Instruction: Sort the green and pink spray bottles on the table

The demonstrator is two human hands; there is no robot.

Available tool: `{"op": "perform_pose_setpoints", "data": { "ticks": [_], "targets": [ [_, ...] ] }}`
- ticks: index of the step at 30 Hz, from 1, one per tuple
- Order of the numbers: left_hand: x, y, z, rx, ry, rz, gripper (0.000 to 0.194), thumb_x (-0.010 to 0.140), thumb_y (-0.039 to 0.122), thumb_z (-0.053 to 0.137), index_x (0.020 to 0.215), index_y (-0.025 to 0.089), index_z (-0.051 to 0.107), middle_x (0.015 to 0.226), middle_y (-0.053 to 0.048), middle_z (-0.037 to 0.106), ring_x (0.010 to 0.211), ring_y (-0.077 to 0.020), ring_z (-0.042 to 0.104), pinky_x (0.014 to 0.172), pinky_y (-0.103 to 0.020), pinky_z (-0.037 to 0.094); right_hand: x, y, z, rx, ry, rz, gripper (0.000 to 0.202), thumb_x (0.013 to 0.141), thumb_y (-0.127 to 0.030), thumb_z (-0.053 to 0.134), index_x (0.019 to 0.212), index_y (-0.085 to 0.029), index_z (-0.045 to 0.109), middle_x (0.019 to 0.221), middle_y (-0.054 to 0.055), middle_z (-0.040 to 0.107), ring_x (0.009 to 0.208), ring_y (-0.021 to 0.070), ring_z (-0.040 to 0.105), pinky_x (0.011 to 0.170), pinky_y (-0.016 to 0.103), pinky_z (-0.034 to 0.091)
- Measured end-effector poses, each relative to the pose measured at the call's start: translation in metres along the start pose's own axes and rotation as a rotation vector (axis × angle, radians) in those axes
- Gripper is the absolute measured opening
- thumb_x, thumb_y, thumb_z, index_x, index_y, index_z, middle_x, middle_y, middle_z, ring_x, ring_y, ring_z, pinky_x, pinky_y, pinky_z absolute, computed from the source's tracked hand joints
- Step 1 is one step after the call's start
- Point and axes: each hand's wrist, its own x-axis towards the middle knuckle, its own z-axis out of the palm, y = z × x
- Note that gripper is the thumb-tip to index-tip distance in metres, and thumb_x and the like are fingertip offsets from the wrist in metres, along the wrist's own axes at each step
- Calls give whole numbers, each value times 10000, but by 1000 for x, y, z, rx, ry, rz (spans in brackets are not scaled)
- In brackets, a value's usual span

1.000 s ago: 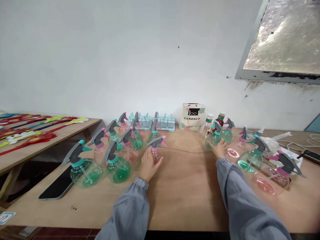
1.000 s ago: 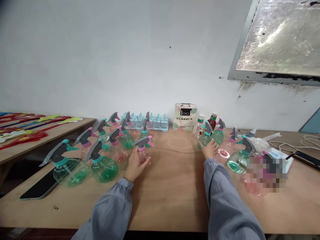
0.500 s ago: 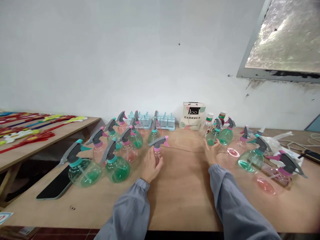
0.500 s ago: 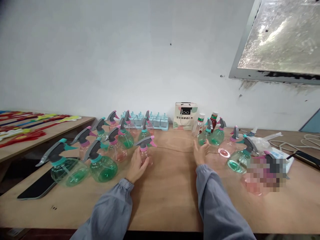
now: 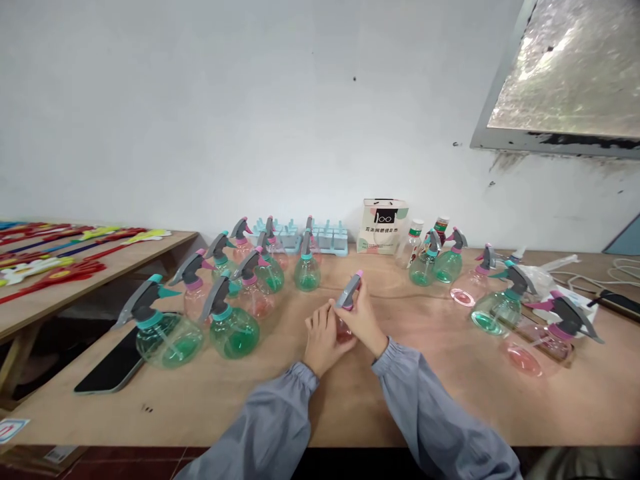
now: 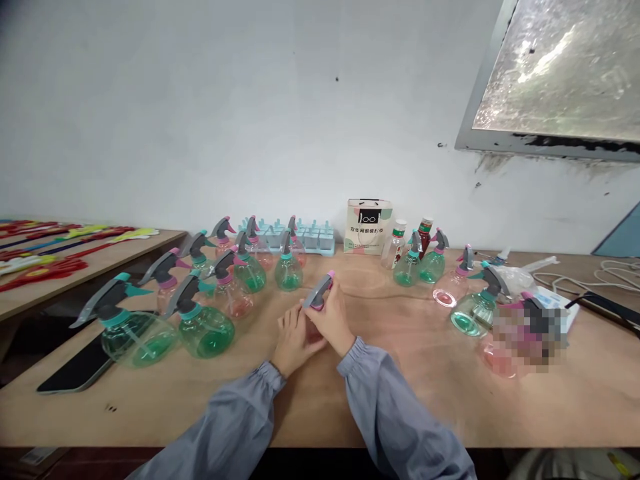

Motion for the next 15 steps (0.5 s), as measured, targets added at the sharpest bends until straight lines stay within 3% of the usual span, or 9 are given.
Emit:
{"op": "perform_pose_setpoints", "data": {
  "ticks": [2, 4, 7, 9, 12, 15],
  "targets": [
    [2, -3, -4, -95, 11, 66, 785, 790, 499, 656, 1431, 120, 408, 1294, -207, 575, 1179, -340, 557, 964, -490, 444, 2, 1, 0, 140, 25, 82, 752, 772, -477, 723, 1387, -228, 369, 1238, 130, 647, 1219, 266, 597, 999, 433, 500],
    [13, -12, -11, -191, 100, 56, 673, 866, 432, 565, 1451, 161, 370, 1329, -183, 554, 1228, -308, 543, 1035, -490, 415, 8, 4, -6, 276, 93, 145, 655, 752, -473, 719, 1299, -248, 437, 1227, 108, 669, 1180, 241, 619, 942, 389, 527],
    [48, -36, -20, -248, 313, -124, 559, 915, 364, 507, 1428, 189, 371, 1380, -172, 507, 1325, -286, 483, 1130, -495, 349, 21, 6, -24, 451, 209, 250, 505, 690, -482, 713, 1119, -254, 577, 1196, 77, 709, 1141, 240, 648, 883, 359, 542],
    [77, -53, -22, -237, 371, -258, 670, 864, 361, 594, 1448, 164, 331, 1445, -198, 449, 1403, -314, 406, 1161, -509, 318, 28, 6, -37, 570, 174, 331, 427, 685, -483, 695, 1037, -250, 630, 1082, 65, 755, 1081, 252, 689, 837, 359, 555],
    [111, -72, -16, -190, 270, -406, 899, 769, 382, 721, 1489, 113, 253, 1521, -256, 374, 1460, -373, 333, 1174, -541, 294, 33, 5, -50, 711, 43, 398, 360, 675, -468, 705, 954, -246, 661, 979, 65, 782, 989, 267, 733, 800, 368, 571],
    [121, -78, -6, -116, 116, -463, 881, 805, 391, 693, 1500, 78, 252, 1528, -292, 384, 1461, -404, 338, 1153, -576, 306, 35, 1, -54, 776, -82, 413, 337, 659, -422, 734, 940, -247, 673, 1019, 60, 784, 986, 269, 739, 789, 361, 577]
  ]
}}
